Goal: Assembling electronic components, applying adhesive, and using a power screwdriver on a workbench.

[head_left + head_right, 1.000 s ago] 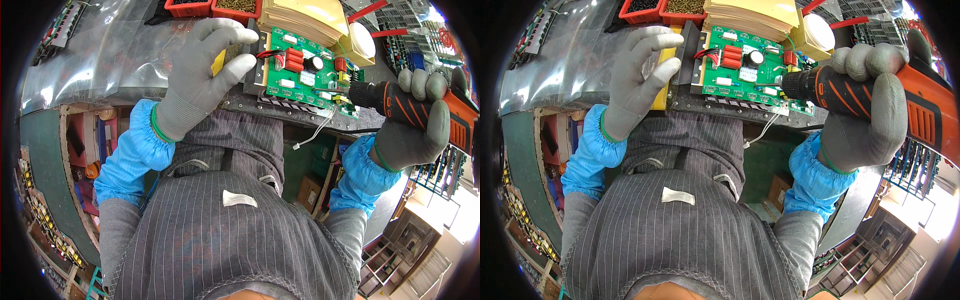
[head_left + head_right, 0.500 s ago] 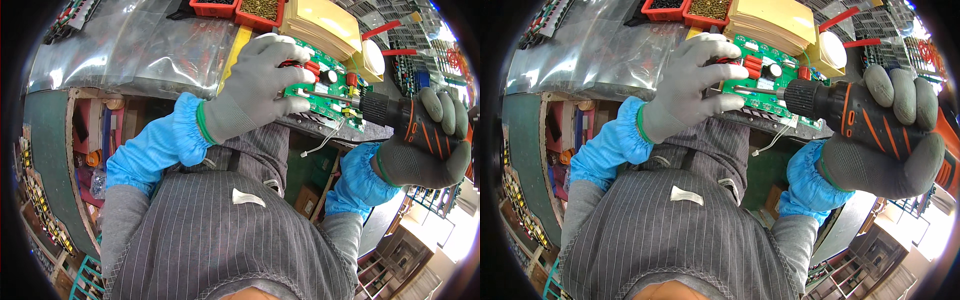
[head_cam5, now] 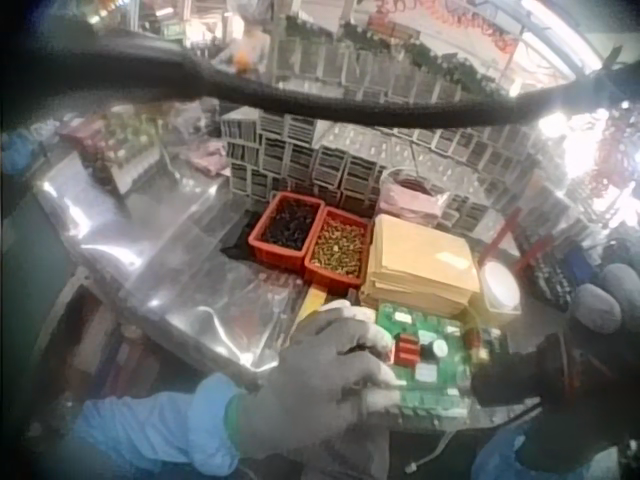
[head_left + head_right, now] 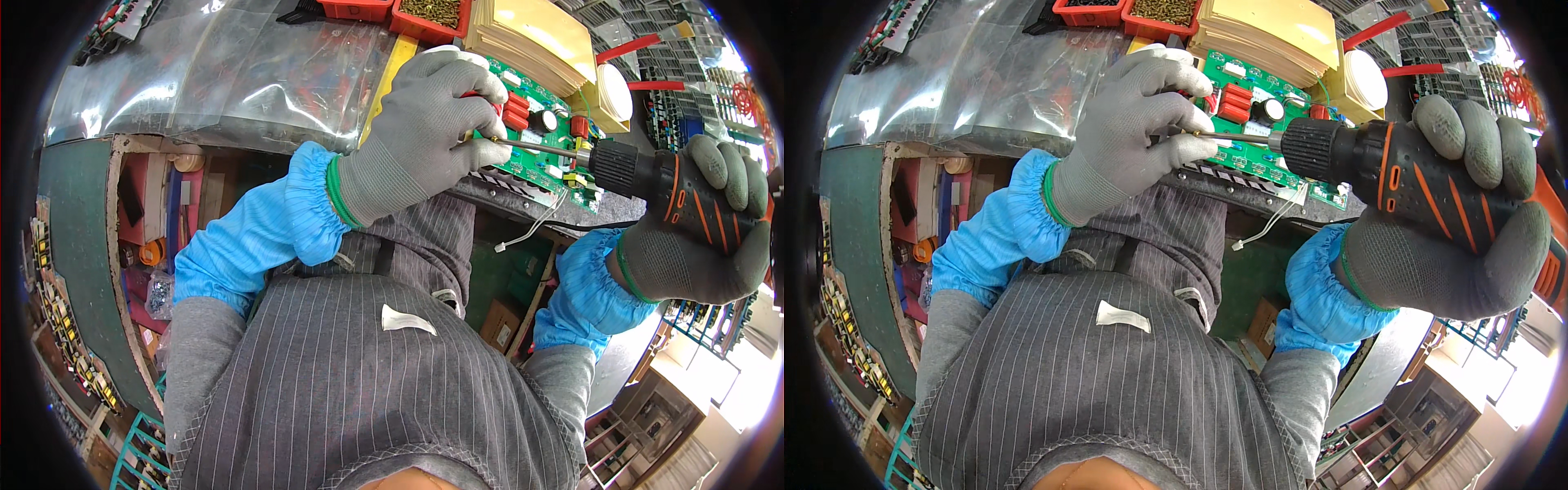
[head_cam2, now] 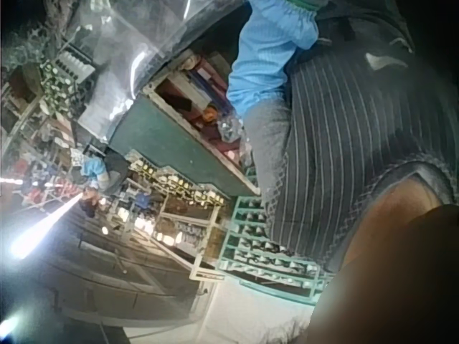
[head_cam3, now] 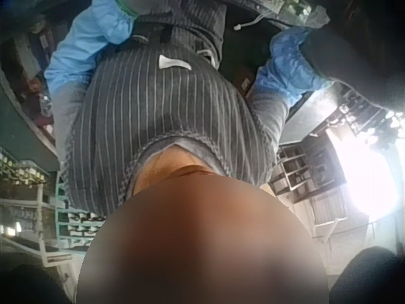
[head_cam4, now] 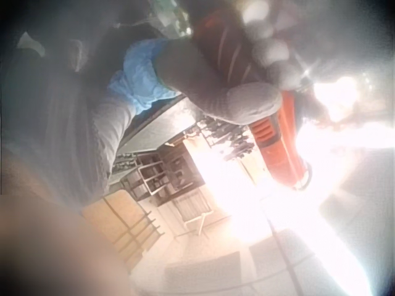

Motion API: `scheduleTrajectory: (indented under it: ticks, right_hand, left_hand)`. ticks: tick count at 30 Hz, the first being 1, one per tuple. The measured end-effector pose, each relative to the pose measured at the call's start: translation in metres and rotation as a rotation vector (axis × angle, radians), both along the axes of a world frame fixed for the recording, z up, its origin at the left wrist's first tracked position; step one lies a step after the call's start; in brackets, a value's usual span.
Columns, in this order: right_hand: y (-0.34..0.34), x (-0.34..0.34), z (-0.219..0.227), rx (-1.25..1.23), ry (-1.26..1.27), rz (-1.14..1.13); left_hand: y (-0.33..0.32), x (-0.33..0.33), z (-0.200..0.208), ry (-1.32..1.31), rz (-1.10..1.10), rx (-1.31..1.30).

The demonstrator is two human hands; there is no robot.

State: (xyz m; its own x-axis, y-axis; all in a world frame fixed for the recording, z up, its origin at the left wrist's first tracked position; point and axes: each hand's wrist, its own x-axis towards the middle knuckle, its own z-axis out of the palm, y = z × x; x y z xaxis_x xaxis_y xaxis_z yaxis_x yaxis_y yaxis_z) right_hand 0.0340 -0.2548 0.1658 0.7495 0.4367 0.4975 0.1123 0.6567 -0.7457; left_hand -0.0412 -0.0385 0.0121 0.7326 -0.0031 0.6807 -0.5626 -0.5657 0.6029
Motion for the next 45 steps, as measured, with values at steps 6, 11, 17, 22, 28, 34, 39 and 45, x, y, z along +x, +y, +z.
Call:
scheduleTrajectory:
  ticks: [6,11,17,22,28,34,39,45]
  right_hand:
    - [0.008,0.004,-0.004,-0.067,-0.066,-0.088]
    - [0.05,-0.005,-0.032,-0.153,-0.319,-0.472]
    - [0.044,0.017,-0.042,-0.137,-0.143,-0.272]
    - [0.047,0.021,-0.042,-0.191,-0.17,-0.229]
    - [0.055,0.038,-0.051,-0.28,-0.841,-0.254]
    - [0.071,0.03,-0.05,-0.407,-1.14,-0.345]
    - [0.068,0.039,-0.057,-0.377,-1.259,-0.377]
    - [0.074,0.003,-0.029,-0.662,-0.775,-0.429]
  left_hand:
    - [0.01,-0.003,0.001,-0.027,0.005,0.047]
    - [0.034,-0.005,-0.002,0.329,0.038,0.104]
    - [0.043,0.008,-0.023,0.32,-0.065,0.133]
    - [0.036,0.01,-0.024,0.387,-0.104,0.139]
    - [0.035,0.015,-0.032,0.308,-0.155,0.09]
    - [0.036,0.015,-0.038,0.279,-0.134,0.083]
    - [0.033,0.018,-0.039,0.26,-0.158,0.027]
    - [0.034,0.017,-0.039,0.227,-0.179,0.034]
